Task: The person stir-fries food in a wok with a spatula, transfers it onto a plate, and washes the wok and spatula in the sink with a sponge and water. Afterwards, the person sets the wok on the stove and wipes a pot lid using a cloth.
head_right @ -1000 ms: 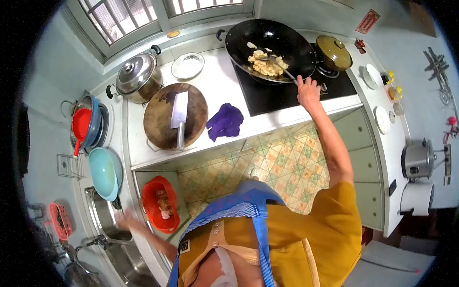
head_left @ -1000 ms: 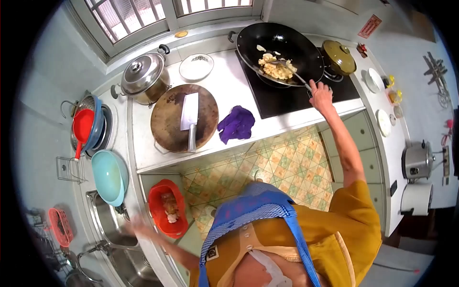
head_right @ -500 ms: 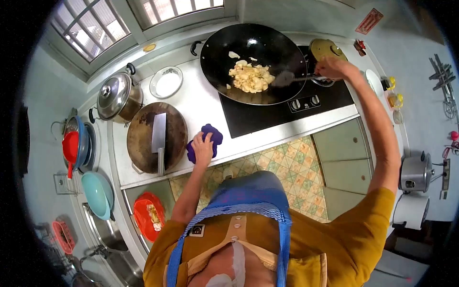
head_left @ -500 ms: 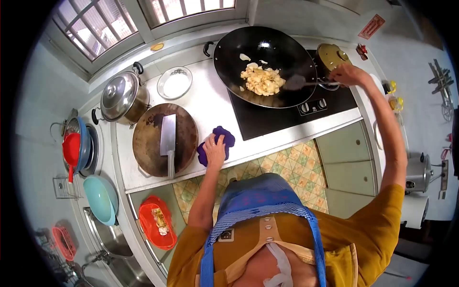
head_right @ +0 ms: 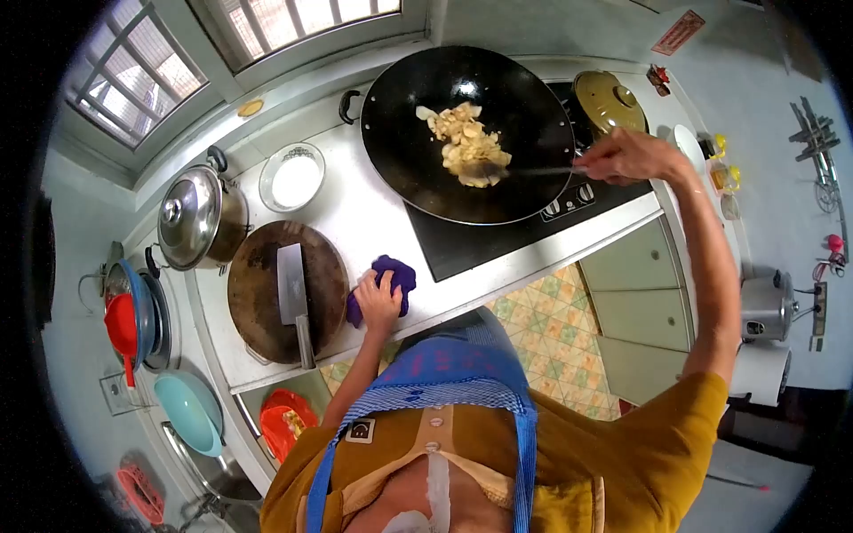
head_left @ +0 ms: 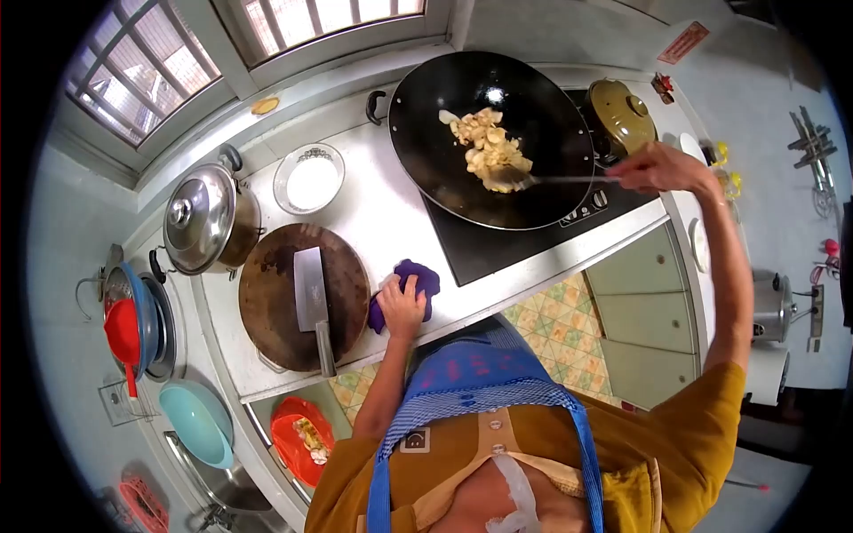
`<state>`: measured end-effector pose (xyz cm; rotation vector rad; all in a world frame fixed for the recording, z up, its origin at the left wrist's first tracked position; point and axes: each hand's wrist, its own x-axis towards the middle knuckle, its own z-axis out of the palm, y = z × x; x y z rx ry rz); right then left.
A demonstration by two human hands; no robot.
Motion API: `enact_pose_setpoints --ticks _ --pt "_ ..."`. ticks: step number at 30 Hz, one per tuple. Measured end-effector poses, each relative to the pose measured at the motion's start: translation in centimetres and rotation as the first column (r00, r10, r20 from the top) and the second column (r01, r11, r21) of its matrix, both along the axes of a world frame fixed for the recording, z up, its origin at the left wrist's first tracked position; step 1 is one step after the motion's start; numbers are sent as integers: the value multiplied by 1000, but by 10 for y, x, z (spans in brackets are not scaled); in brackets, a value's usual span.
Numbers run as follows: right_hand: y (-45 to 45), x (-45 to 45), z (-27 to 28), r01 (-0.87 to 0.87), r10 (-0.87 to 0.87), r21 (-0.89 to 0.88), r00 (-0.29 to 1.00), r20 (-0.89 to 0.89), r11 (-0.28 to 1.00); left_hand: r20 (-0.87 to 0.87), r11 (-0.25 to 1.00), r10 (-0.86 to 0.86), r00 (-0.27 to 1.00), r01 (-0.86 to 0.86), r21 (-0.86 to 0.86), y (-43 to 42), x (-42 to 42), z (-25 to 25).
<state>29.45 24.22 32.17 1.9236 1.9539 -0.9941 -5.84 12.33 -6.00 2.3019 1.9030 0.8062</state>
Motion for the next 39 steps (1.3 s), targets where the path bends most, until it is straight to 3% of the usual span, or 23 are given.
enact_pose_setpoints --ticks 4,5,7,9,13,15,18,21,23,25,27,30,31,33,35,37,38,39 --pt "-14 3 4 27 -16 -80 990 143 996 -2 1000 13 1000 -13 -7 0 1 4" --pt "-8 15 -23 -48 48 -9 981 190 999 -1 1000 20 1000 -20 -13 0 2 4" --pt "8 35 -89 -348 269 425 934 236 836 15 1000 12 1000 -12 -14 -1 0 3" --pt "19 11 -95 -431 237 558 891 386 709 29 998 1 1000 0 -58 0 2 6" --pt "24 10 -68 -496 169 570 832 529 656 34 999 16 999 -15 -32 -2 4 6" --pt "32 14 -31 -469 154 333 737 658 818 57 998 28 998 -25 -49 -3 6 8" --pt "60 63 -35 -459 160 292 721 674 839 26 999 39 999 -39 -16 -3 7 6" --pt "107 97 -84 -357 59 382 791 609 852 44 999 38 998 -37 -15 -4 8 7" --pt "134 99 -108 -407 183 539 889 421 737 52 999 44 998 -43 -17 -3 9 6" --pt "145 77 -112 -383 177 580 908 379 719 27 999 49 998 -48 -8 -3 9 4" --pt "141 56 -98 -435 208 614 890 407 658 28 999 50 998 -50 -7 -3 9 2" --pt "133 61 -81 -636 403 678 767 499 370 32 999 46 998 -46 -9 -3 8 5" --pt "125 64 -73 -638 407 674 765 498 373 35 999 46 998 -45 -10 -5 9 6" --pt "101 64 -37 -560 396 626 828 397 543 45 999 41 998 -40 -8 -4 8 7" --pt "93 74 -14 -341 239 418 930 278 842 55 999 34 998 -34 -4 -5 8 6" --pt "99 110 -14 -70 43 208 990 133 976 59 1000 27 998 -27 -13 -3 7 6" --pt "100 114 -13 -59 43 56 964 262 997 60 1000 28 998 -28 -13 -3 6 7" --pt "124 167 -43 -291 309 -109 926 216 950 63 1000 27 998 -26 -15 -3 6 8"
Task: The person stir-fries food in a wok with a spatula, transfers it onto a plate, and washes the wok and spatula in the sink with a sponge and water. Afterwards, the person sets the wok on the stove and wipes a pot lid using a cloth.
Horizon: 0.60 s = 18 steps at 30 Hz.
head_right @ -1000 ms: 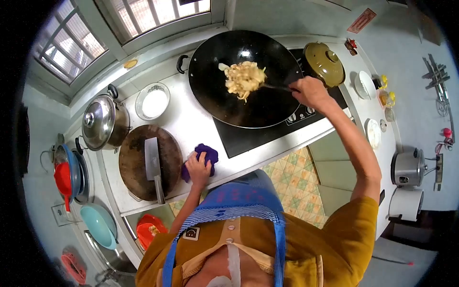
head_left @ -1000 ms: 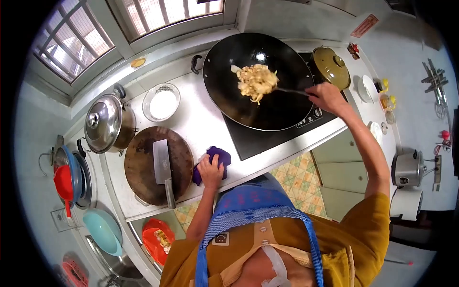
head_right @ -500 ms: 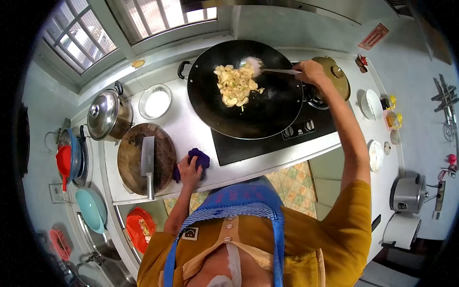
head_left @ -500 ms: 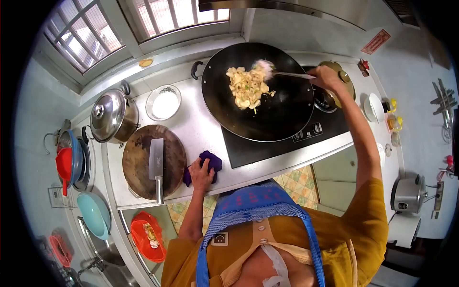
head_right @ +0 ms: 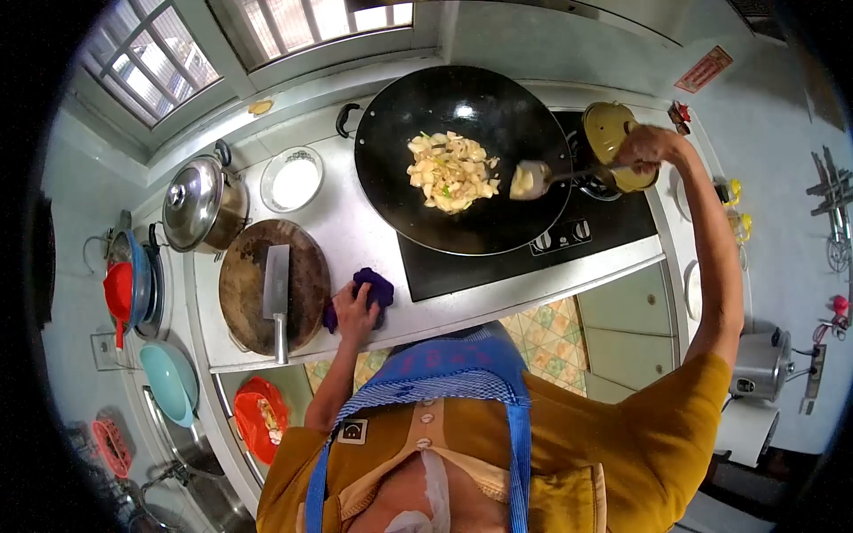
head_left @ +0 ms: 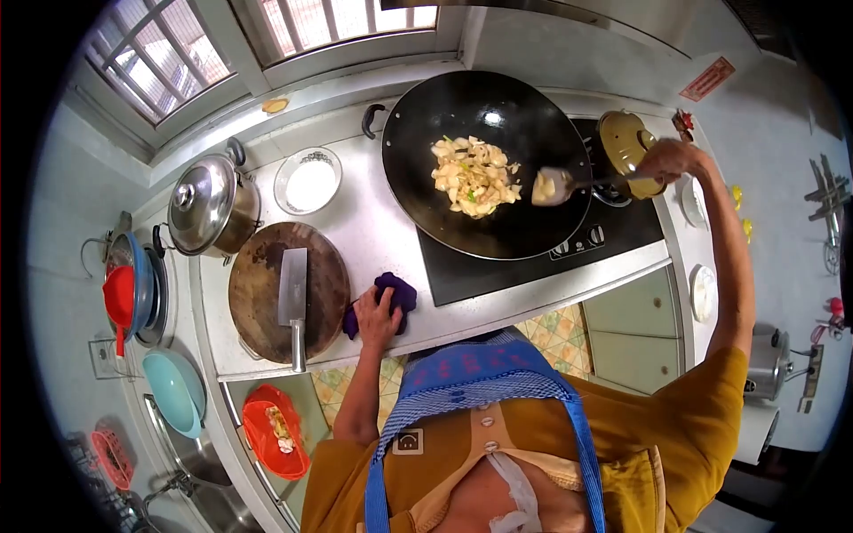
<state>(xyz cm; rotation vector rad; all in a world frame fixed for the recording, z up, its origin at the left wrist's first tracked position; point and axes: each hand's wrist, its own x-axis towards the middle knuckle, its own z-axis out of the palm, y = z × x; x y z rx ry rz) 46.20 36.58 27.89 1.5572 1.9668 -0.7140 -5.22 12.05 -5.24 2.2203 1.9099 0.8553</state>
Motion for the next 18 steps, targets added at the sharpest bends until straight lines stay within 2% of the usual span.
enact_pose_setpoints --ticks 1,3,4,5,6,8,10,12,14,16,18 --pt "-5 1 -12 -125 118 -10 955 -274 992 4 1000 -1 1000 1 -1 0 0 0" --pt "-31 -19 -38 127 -183 -150 867 -464 981 21 1000 0 1000 1 -15 -1 -1 -1" --pt "-46 -51 -56 486 -556 -274 757 -342 830 40 1000 -4 999 5 -28 -1 -1 -2" --pt "-57 -70 -87 559 -631 -296 651 -421 775 40 1000 -9 999 10 -25 -1 1 -2" --pt "-61 -83 -118 533 -634 -347 596 -493 771 17 1000 -7 1000 7 -11 -1 1 -2" --pt "-73 -110 -163 509 -608 -386 398 -687 769 -15 1000 -4 1000 4 12 0 0 -3" --pt "-88 -132 -172 580 -536 -296 299 -789 759 11 1000 8 1000 -8 -8 -1 1 -5" --pt "-101 -134 -171 605 -502 -237 315 -806 760 -5 1000 3 1000 -3 -2 -1 -1 -7" --pt "-117 -131 -149 665 -356 -25 366 -860 746 14 1000 -11 1000 11 20 -2 -1 -8" --pt "-132 -127 -117 660 -250 192 515 -820 727 6 1000 -11 1000 11 18 -2 0 -7" --pt "-150 -136 -93 550 -31 566 733 -679 614 -1 1000 -23 1000 23 8 -2 1 -4"
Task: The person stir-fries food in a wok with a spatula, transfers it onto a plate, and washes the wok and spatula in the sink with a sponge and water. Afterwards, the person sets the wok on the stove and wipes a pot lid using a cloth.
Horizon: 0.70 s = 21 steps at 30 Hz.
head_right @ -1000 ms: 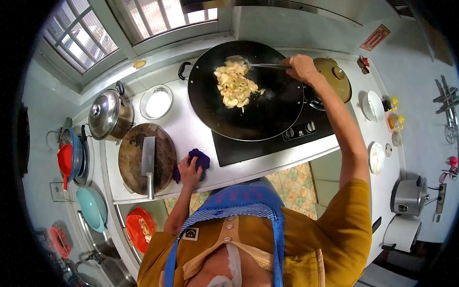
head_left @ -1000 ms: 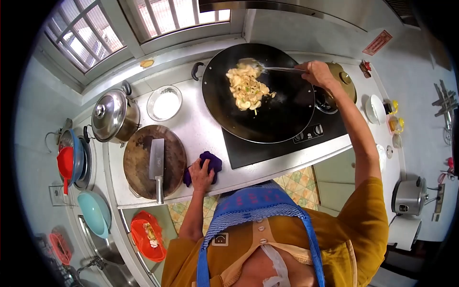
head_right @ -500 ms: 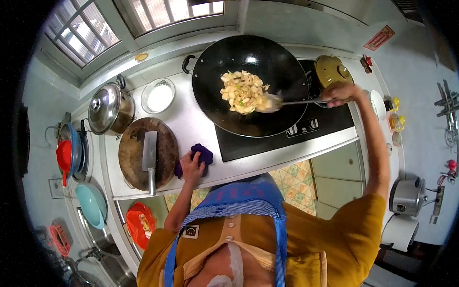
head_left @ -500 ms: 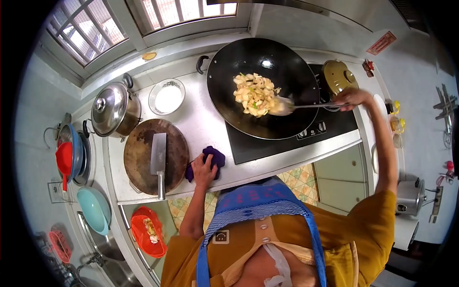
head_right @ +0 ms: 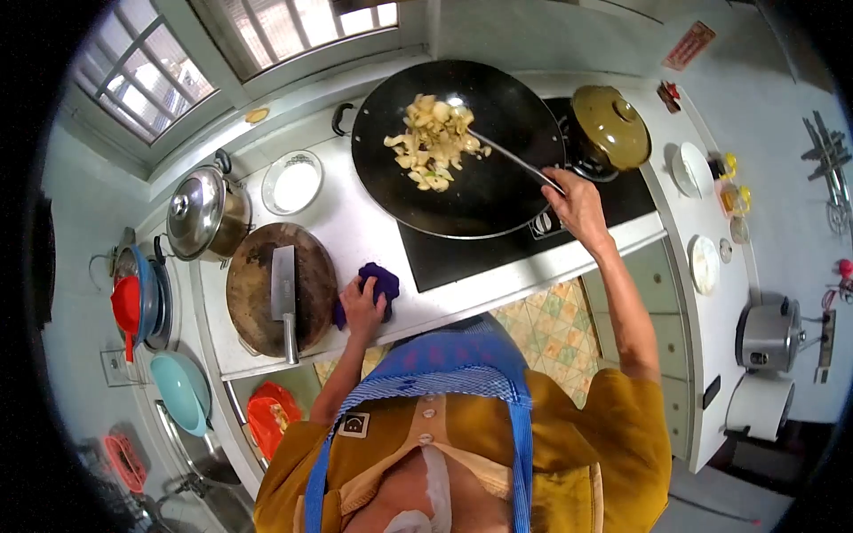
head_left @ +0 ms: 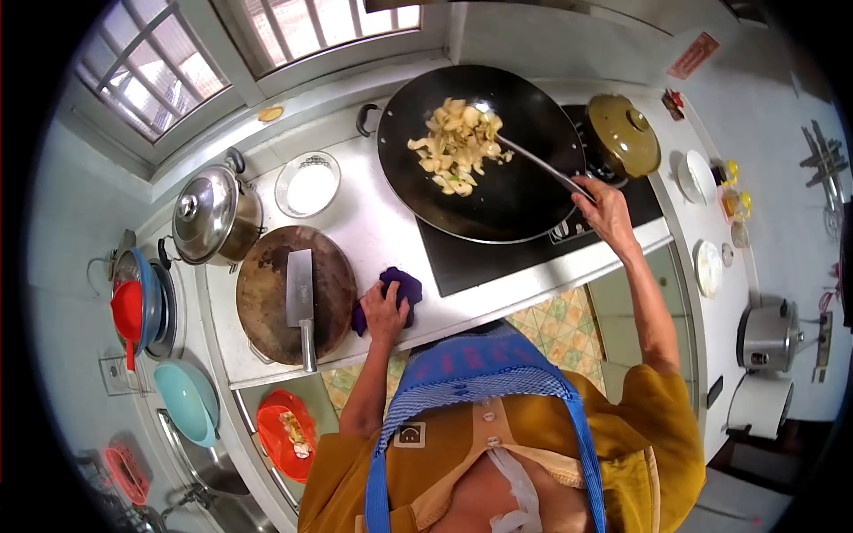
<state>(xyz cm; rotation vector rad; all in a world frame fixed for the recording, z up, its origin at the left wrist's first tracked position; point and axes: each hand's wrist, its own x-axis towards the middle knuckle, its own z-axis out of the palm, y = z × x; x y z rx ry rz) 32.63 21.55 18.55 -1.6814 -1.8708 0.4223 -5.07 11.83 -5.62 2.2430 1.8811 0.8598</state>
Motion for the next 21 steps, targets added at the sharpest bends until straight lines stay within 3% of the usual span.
enact_pose_setpoints --ticks 1,4,12,15,18,21 --pt "-4 1 -3 -128 82 193 971 226 973 -23 1000 11 1000 -11 16 1 0 1" --pt "-13 1 -8 -222 136 163 898 418 961 -60 1000 19 998 -18 22 1 0 -7" --pt "52 -58 -49 -58 -78 295 900 428 954 -61 1000 0 998 1 22 1 -2 -8" --pt "35 -70 -54 -168 9 268 862 507 949 -89 998 13 996 -8 54 1 -3 -10" --pt "-8 -58 -21 -242 101 145 775 624 959 -88 1000 16 996 -14 22 1 -4 -7" --pt "-55 -45 28 -157 76 67 756 651 985 -95 1000 9 995 -7 27 1 -5 -6"
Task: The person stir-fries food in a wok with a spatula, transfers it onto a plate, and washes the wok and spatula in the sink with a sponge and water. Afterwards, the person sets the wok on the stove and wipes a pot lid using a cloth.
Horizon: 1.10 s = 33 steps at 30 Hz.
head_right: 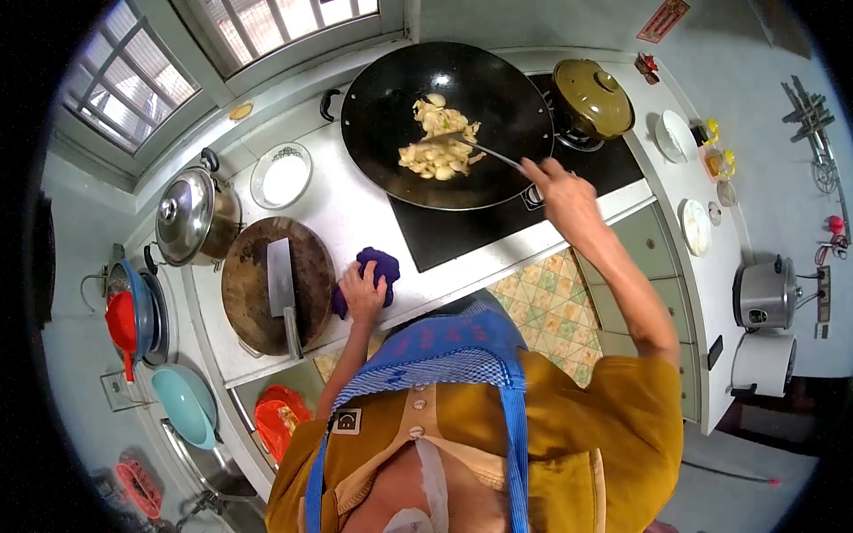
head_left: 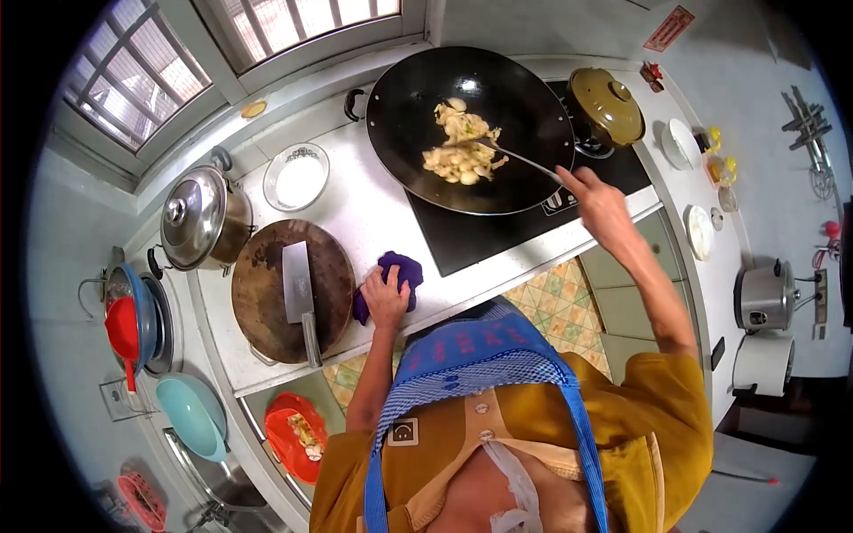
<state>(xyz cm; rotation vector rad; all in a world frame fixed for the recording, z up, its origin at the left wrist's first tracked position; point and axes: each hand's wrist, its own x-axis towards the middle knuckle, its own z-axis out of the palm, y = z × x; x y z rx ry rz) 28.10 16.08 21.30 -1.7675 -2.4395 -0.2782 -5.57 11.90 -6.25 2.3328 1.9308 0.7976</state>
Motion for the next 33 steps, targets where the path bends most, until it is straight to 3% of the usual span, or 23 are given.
enact_pose_setpoints --ticks 3,5,6,7,8,10,11,13,15,17,21,23,24,27,29,30,31,33 --pt "-48 -1 39 97 -95 -79 995 29 992 4 1000 -6 1000 6 -2 0 0 0" --pt "-66 -8 31 253 -232 -180 964 132 950 10 1000 -24 1000 24 -3 6 -1 -3" --pt "-66 -13 17 270 -253 -179 961 109 946 17 999 -38 999 38 -4 11 -2 -5" --pt "-65 -19 -3 299 -287 -177 954 91 938 78 987 -50 996 61 -148 22 -5 -3" --pt "-57 -21 -42 314 -343 -191 929 -143 930 144 980 10 990 19 -200 32 -12 -3" --pt "-38 -21 -97 115 -69 157 959 -273 981 207 957 90 974 -27 -289 59 -11 7" --pt "-35 -22 -123 207 -194 22 942 -272 978 201 945 130 971 -59 -323 68 -12 22" --pt "-34 -32 -110 296 -318 -122 916 -246 947 355 999 6 935 10 -45 75 -10 31" --pt "-47 -30 -93 251 -277 -117 878 -390 961 195 1000 6 981 -4 -10 71 -3 34" --pt "-57 -18 -90 255 -246 -37 869 -430 966 -25 1000 -4 1000 4 -5 63 0 -13" --pt "-88 36 -103 284 -303 -128 751 -586 950 -158 993 -11 987 -8 -117 52 10 2" --pt "-108 66 -105 135 -584 -578 351 -732 805 -202 1000 13 979 -15 -6 48 13 -5" --pt "-118 79 -120 104 -550 -542 249 -797 834 -209 989 48 977 -76 -128 43 18 0" --pt "-150 144 -152 -16 -589 -618 283 -757 786 -397 987 114 911 -151 -62 35 25 -9" --pt "-176 193 -181 -21 -603 -620 212 -769 784 -528 980 97 844 -174 -99 33 28 -7" --pt "-187 221 -189 -20 -611 -615 101 -785 788 -656 970 96 749 -219 -108 30 31 -1" --pt "-198 252 -195 -17 -613 -613 -10 -790 790 -736 968 232 636 -79 237 17 40 4" --pt "-227 313 -212 23 -646 -646 2 -763 763 -850 927 79 521 -352 -129 -29 117 66"
